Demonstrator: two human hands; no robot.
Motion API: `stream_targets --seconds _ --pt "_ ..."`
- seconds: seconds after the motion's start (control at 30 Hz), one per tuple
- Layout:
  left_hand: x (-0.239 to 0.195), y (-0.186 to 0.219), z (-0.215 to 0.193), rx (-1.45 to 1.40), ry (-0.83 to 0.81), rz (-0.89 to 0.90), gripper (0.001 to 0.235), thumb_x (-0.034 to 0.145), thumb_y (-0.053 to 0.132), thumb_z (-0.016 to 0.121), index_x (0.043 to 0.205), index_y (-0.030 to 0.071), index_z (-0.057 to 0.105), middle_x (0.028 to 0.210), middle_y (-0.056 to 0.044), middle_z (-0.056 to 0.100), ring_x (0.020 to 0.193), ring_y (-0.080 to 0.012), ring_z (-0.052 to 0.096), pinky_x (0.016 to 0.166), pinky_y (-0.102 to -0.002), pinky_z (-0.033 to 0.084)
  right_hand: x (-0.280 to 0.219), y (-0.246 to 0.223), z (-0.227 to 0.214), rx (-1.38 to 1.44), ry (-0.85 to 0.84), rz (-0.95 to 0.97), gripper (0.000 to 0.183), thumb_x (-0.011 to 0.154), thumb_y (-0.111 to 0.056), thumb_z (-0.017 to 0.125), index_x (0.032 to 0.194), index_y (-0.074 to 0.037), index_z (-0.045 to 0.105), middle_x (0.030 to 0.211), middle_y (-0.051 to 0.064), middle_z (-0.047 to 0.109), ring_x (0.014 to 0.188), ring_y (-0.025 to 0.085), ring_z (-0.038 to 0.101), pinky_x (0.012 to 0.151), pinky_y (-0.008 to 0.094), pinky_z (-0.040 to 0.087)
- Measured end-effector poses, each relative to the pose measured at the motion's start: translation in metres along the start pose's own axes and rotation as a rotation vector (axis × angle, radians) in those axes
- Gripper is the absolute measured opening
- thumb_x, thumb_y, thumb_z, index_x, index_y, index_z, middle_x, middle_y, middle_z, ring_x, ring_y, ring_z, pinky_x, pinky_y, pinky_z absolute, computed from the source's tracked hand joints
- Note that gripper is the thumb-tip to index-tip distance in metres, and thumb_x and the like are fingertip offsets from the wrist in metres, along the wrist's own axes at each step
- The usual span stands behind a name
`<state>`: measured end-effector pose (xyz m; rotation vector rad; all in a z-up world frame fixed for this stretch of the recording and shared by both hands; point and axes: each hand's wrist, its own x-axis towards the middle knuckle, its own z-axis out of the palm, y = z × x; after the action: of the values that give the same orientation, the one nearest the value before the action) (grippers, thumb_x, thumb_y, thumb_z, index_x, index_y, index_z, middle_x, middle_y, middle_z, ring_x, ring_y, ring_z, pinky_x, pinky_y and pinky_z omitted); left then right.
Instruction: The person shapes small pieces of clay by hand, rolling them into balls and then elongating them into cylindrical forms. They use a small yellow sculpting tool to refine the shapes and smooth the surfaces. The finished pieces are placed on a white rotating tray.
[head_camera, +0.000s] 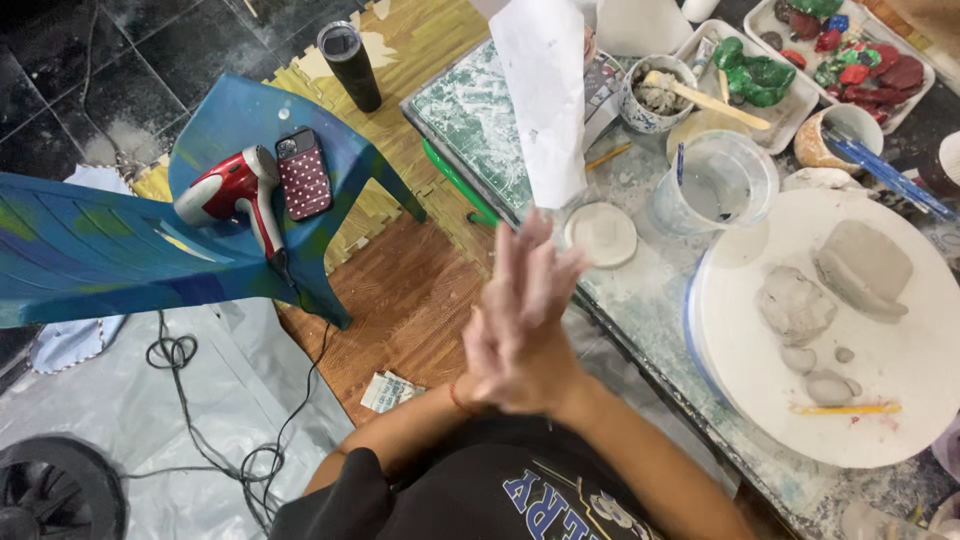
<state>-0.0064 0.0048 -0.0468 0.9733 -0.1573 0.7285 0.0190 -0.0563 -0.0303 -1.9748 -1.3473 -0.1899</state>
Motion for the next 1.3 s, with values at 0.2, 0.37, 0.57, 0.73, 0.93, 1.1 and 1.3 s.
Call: stream_targets --seconds 0.2,0.37,0.57,0.73,0.93,1.1,1.3 --pt "0.001 0.021 0.01 0.211 -0.133 0.133 0.077 0.108 0.055 0.019 0.169 0.015 -0.006 0.178 -0.011 -0.008 0.168 -0.0294 -0.006 0.138 -0.046 -0.002 -0.001 0.018 -0.006 0.277 0.068 -0.186 0.074 0.114 -0.045 0.029 0.163 -0.005 -0.009 0.178 0.021 -0.009 0.165 0.035 -0.008 0.13 0.056 -0.014" --pt "-0.005 0.014 0.014 0.075 -0.103 0.073 0.08 0.108 0.057 0.02 0.169 0.013 -0.004 0.179 -0.01 -0.008 0.168 -0.0253 -0.007 0.139 -0.044 -0.006 -0.004 0.02 -0.024 0.344 0.005 -0.071 0.081 0.109 -0.059 0.022 0.163 -0.005 -0.007 0.17 0.028 -0.012 0.163 0.04 -0.003 0.131 0.059 0.001" --pt "0.005 0.0 0.024 -0.029 -0.037 0.036 0.07 0.112 0.042 0.029 0.169 0.007 0.007 0.179 -0.012 -0.001 0.168 -0.0289 -0.003 0.138 -0.049 -0.006 -0.001 0.018 -0.014 0.154 0.2 -0.032 0.082 0.11 -0.063 0.018 0.169 -0.011 -0.006 0.173 0.026 -0.01 0.162 0.037 -0.014 0.131 0.061 -0.015" --pt "0.011 0.005 0.025 -0.506 0.071 -0.125 0.074 0.107 0.042 0.023 0.17 0.008 0.004 0.179 -0.01 0.004 0.164 -0.037 0.008 0.136 -0.054 0.008 -0.028 0.021 -0.001 0.074 0.124 -0.1 0.093 0.104 -0.067 0.017 0.163 0.001 -0.006 0.169 0.033 -0.004 0.161 0.046 -0.01 0.126 0.065 -0.011" --pt "-0.005 0.011 0.028 -0.324 -0.035 -0.151 0.076 0.108 0.055 0.021 0.168 0.009 0.01 0.177 -0.013 0.014 0.164 -0.0276 0.02 0.136 -0.045 0.013 0.007 0.039 -0.02 0.184 0.02 0.246 0.093 0.108 -0.066 0.018 0.163 0.008 0.002 0.171 0.037 0.008 0.161 0.049 0.008 0.127 0.068 0.007" --pt "-0.015 -0.021 0.013 -0.718 0.034 -0.158 0.073 0.107 0.052 0.023 0.167 0.011 0.019 0.17 -0.012 0.03 0.152 -0.0315 0.038 0.13 -0.048 0.026 0.009 -0.006 -0.017 0.118 0.04 -0.033 0.096 0.101 -0.066 0.007 0.164 0.005 -0.003 0.169 0.032 -0.008 0.159 0.048 -0.014 0.125 0.069 -0.015" --pt "-0.01 -0.018 0.01 -0.791 0.122 -0.476 0.073 0.112 0.049 0.028 0.166 0.0 0.023 0.17 -0.021 0.027 0.157 -0.0331 0.029 0.132 -0.045 0.02 0.039 0.028 -0.049 0.032 0.219 0.254 0.082 0.117 -0.067 0.028 0.167 -0.005 0.005 0.175 0.021 -0.001 0.16 0.044 -0.016 0.131 0.062 -0.014"
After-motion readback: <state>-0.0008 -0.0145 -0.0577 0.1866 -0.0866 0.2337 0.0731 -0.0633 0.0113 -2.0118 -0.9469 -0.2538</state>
